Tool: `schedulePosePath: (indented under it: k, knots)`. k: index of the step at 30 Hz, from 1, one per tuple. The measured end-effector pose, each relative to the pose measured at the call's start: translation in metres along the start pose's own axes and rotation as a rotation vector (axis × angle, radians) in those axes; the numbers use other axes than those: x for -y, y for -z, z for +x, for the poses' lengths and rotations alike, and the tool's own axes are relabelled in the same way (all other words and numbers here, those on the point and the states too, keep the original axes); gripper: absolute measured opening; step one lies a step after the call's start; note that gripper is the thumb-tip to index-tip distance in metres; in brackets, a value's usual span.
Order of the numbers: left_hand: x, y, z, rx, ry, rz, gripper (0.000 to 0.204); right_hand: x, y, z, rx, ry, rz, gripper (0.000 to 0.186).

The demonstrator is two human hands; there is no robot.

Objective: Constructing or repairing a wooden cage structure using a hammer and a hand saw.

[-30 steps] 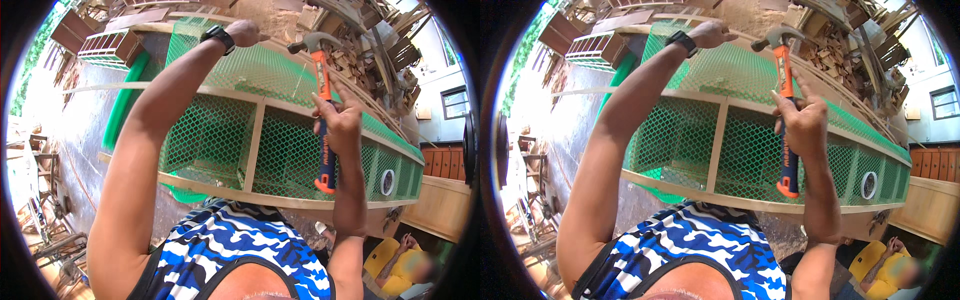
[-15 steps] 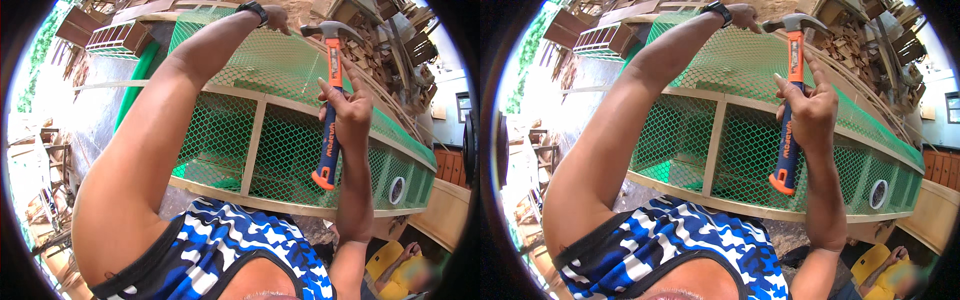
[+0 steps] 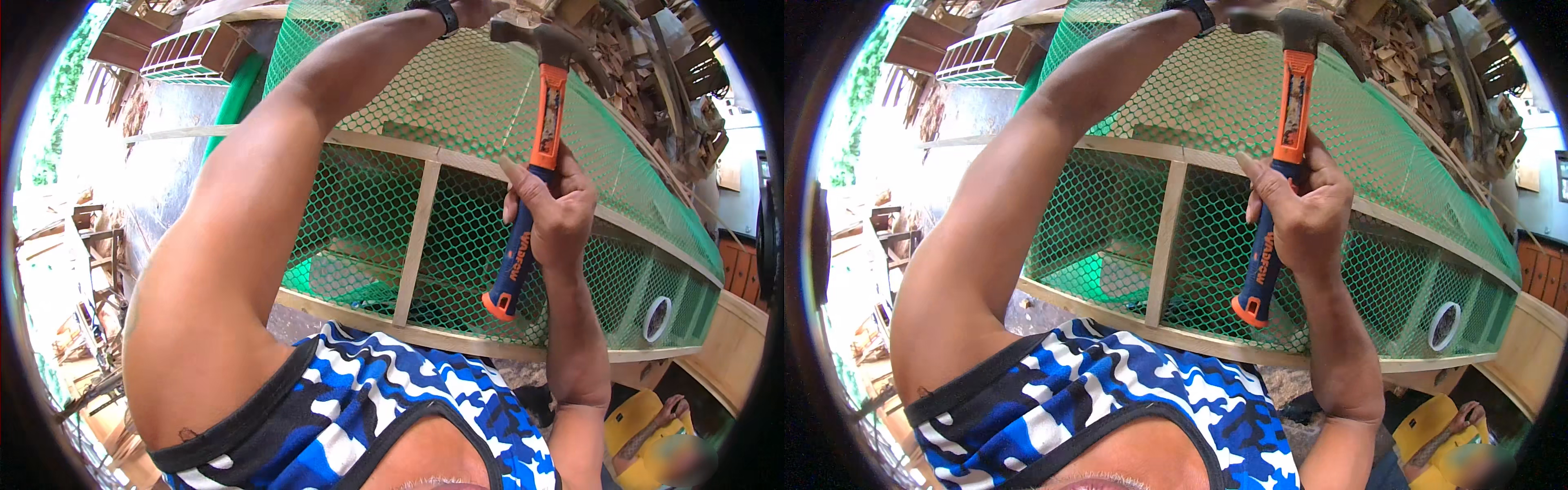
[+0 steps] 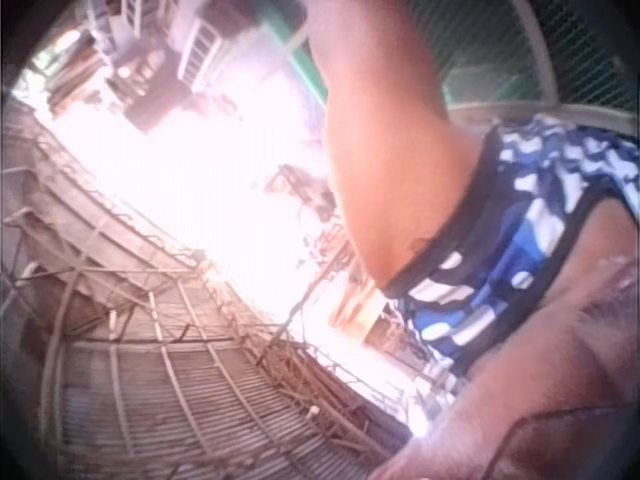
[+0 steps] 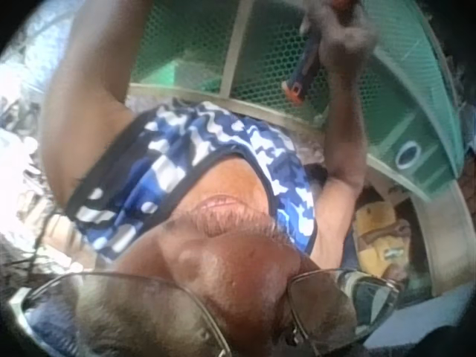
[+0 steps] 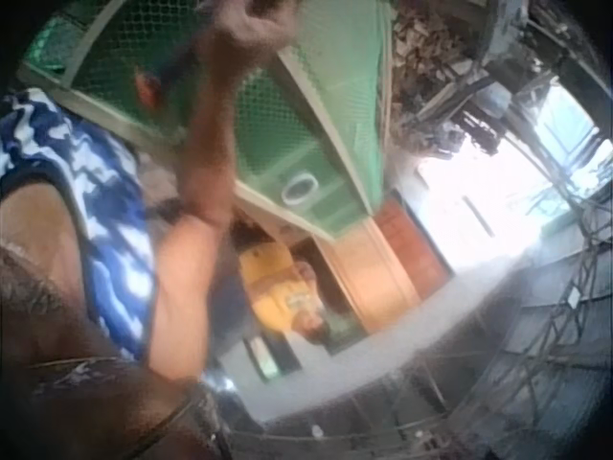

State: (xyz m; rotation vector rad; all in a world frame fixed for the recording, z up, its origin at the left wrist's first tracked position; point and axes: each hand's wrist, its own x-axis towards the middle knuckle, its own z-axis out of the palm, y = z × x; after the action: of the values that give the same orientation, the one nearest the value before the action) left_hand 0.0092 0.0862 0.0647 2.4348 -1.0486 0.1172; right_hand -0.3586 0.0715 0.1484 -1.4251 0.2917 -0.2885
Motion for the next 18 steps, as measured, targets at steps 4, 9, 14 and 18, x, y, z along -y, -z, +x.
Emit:
schedulePosePath:
  k: [4,9,14,18]
  knots:
    - [0.007,0.009,-0.023,-0.085,0.089,0.054,0.056,0.008,-0.006,-0.006,0.071,-0.073,-0.158,0.028]
    - [-0.010,0.032,-0.026,-0.034,0.157,0.078,0.056,0.015,-0.013,-0.007,0.128,0.176,-0.587,0.031]
    - [-0.026,0.053,-0.039,0.016,0.180,0.001,0.051,0.008,-0.028,0.002,0.183,0.069,-0.608,0.028]
    - [-0.059,0.132,-0.181,0.157,-0.055,-1.068,0.027,-0.007,-0.029,0.008,0.183,0.172,-0.719,0.029]
